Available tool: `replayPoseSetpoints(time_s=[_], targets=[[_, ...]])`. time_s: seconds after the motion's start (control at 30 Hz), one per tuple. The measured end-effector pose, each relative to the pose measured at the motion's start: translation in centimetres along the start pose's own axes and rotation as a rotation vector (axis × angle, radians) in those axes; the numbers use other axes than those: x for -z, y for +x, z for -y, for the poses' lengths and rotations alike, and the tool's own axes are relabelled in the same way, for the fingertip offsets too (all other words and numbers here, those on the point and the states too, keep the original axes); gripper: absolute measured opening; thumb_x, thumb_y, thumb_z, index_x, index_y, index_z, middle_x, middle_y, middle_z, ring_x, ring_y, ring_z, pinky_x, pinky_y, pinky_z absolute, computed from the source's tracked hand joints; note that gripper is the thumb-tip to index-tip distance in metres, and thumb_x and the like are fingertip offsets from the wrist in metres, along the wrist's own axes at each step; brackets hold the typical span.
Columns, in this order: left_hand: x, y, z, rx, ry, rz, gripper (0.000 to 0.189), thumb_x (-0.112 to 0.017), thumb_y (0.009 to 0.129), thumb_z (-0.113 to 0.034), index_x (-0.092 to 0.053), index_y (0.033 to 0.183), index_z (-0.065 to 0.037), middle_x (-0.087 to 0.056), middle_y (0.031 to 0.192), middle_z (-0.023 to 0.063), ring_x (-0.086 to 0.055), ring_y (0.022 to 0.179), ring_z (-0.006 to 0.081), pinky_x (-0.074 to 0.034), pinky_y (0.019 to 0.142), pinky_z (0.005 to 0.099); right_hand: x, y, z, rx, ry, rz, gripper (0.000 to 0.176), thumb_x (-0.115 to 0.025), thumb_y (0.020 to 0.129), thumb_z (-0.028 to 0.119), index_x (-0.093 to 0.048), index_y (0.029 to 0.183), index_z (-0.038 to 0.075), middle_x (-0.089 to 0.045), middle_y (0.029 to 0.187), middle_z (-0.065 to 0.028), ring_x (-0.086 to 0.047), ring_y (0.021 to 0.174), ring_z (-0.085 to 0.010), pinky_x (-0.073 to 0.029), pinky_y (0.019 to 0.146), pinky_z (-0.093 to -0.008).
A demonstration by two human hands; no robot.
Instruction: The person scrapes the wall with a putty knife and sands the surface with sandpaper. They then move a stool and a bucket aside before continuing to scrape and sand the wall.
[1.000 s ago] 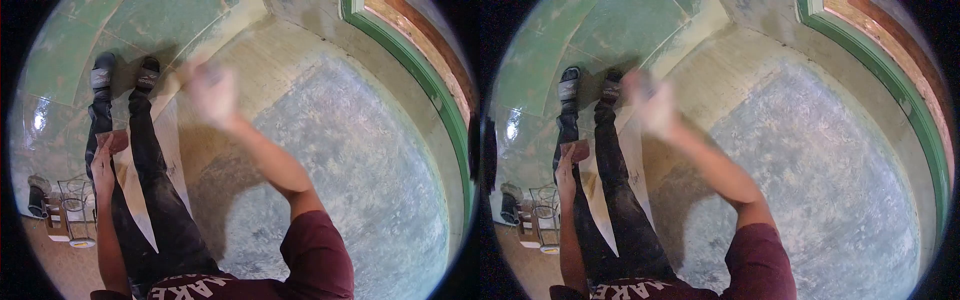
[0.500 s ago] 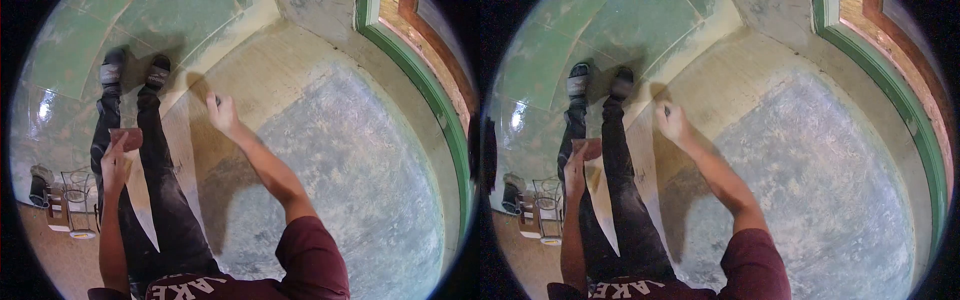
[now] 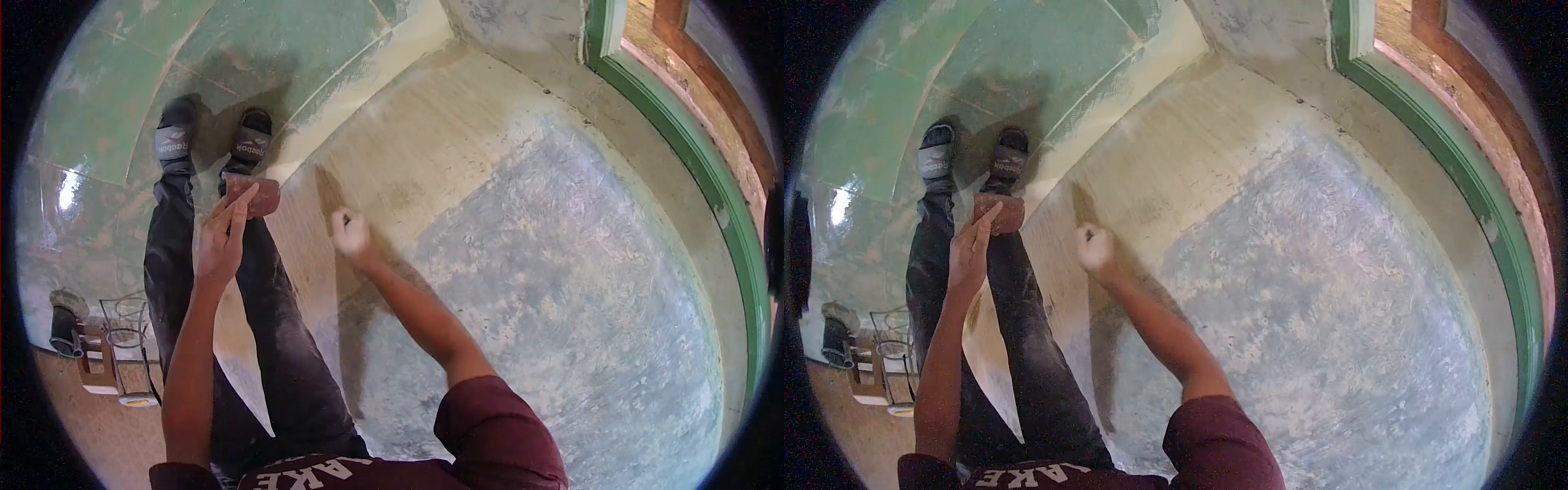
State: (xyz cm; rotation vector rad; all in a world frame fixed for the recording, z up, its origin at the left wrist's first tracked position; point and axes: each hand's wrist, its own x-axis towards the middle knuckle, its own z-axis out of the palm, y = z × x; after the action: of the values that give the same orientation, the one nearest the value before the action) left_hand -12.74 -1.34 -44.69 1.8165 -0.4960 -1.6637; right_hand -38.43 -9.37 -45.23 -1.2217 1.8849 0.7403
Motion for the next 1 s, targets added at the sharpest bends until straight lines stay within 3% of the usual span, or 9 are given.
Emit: replayPoseSetpoints(time_s=[0.17,0.33,0.43,0.5,0.6,0.73,0.83,0.9,1.0], targets=[[-1.9,0.0,2.9,-0.028,0.0,0.086,0.037,-0.042,0.103,-0.026,-0.062,0.124,-0.004,-0.063,0.115,0.0193,-0.061,0.107,0.0321,-0.046,0.092,0.0355,14.3,0.7,13.8,0.459,0.064,-0.365,0.036,-0.04,0.095,0.014,-0.056,0.063,0.007,-0.055,0.054,-0.0042,-0.054,0.049,-0.015,-0.043,0.047,-0.0336],[-2.3,1.3,4.6,-0.101,0.072,0.181,0.036,-0.046,0.1,-0.028,-0.064,0.123,-0.006,-0.063,0.113,0.0212,-0.061,0.104,0.0359,-0.046,0.09,0.0379,16.3,10.6,7.9,0.485,-0.011,-0.686,0.025,-0.048,0.095,0.012,-0.057,0.075,0.002,-0.059,0.066,-0.0125,-0.057,0.056,-0.019,-0.045,0.051,-0.0336],[-1.1,0.9,4.9,-0.068,0.145,0.211,0.034,-0.047,0.099,-0.028,-0.065,0.122,-0.008,-0.063,0.113,0.0216,-0.06,0.103,0.0369,-0.046,0.09,0.0394,-1.0,8.6,-6.6,0.107,-0.263,-0.317,0.043,-0.046,0.096,0.031,-0.058,0.083,-0.008,-0.06,0.076,-0.03,-0.061,0.067,-0.0337,-0.045,0.061,-0.0485],[-0.9,1.2,5.2,-0.051,0.182,0.238,0.034,-0.048,0.099,-0.028,-0.065,0.121,-0.009,-0.063,0.113,0.0217,-0.06,0.103,0.0372,-0.045,0.091,0.0401,-2.8,-1.8,0.1,0.036,-0.112,0.158,0.04,-0.046,0.095,0.027,-0.057,0.073,-0.004,-0.056,0.069,-0.0293,-0.062,0.061,-0.027,-0.046,0.059,-0.046],[-1.6,1.1,6.3,-0.084,0.173,0.172,0.034,-0.047,0.099,-0.028,-0.065,0.121,-0.009,-0.064,0.11,0.0222,-0.059,0.103,0.0373,-0.045,0.091,0.0409,2.1,-5.1,5.7,0.499,0.163,0.161,0.031,-0.048,0.094,0.022,-0.058,0.075,0.0,-0.057,0.065,-0.0234,-0.059,0.059,-0.0222,-0.046,0.058,-0.0418],[-2.3,1.2,6.1,-0.082,0.199,0.184,0.035,-0.047,0.099,-0.029,-0.066,0.12,-0.008,-0.064,0.109,0.0228,-0.06,0.103,0.0375,-0.045,0.092,0.041,17.3,0.2,14.6,0.8,-0.099,-0.729,0.025,-0.044,0.086,0.006,-0.05,0.062,0.007,-0.04,0.048,-0.0014,-0.043,0.043,-0.0154,-0.037,0.042,-0.0314],[-2.2,1.2,5.8,-0.084,0.202,0.197,0.036,-0.046,0.1,-0.029,-0.065,0.12,-0.006,-0.064,0.109,0.0234,-0.06,0.104,0.038,-0.045,0.093,0.0408,18.7,4.2,8.9,0.653,0.208,-0.812,0.025,-0.047,0.091,0.018,-0.055,0.073,0.003,-0.051,0.055,-0.0083,-0.048,0.048,-0.0167,-0.037,0.044,-0.0323],[-2.0,1.8,5.4,-0.088,0.184,0.187,0.036,-0.046,0.1,-0.029,-0.065,0.119,-0.006,-0.064,0.109,0.0238,-0.06,0.105,0.0383,-0.045,0.093,0.0406,7.9,4.2,0.5,0.171,-0.096,-0.592,0.042,-0.047,0.096,0.033,-0.058,0.076,-0.002,-0.056,0.064,-0.0182,-0.055,0.062,-0.0221,-0.044,0.056,-0.0404],[-2.4,1.6,5.9,-0.15,0.21,0.155,0.036,-0.046,0.1,-0.029,-0.066,0.119,-0.006,-0.065,0.108,0.0237,-0.06,0.106,0.0383,-0.045,0.094,0.0405,-0.2,-2.6,-2.1,0.415,0.127,0.031,0.028,-0.05,0.094,0.018,-0.058,0.077,-0.003,-0.052,0.065,-0.0235,-0.055,0.065,-0.0177,-0.046,0.06,-0.0401]])
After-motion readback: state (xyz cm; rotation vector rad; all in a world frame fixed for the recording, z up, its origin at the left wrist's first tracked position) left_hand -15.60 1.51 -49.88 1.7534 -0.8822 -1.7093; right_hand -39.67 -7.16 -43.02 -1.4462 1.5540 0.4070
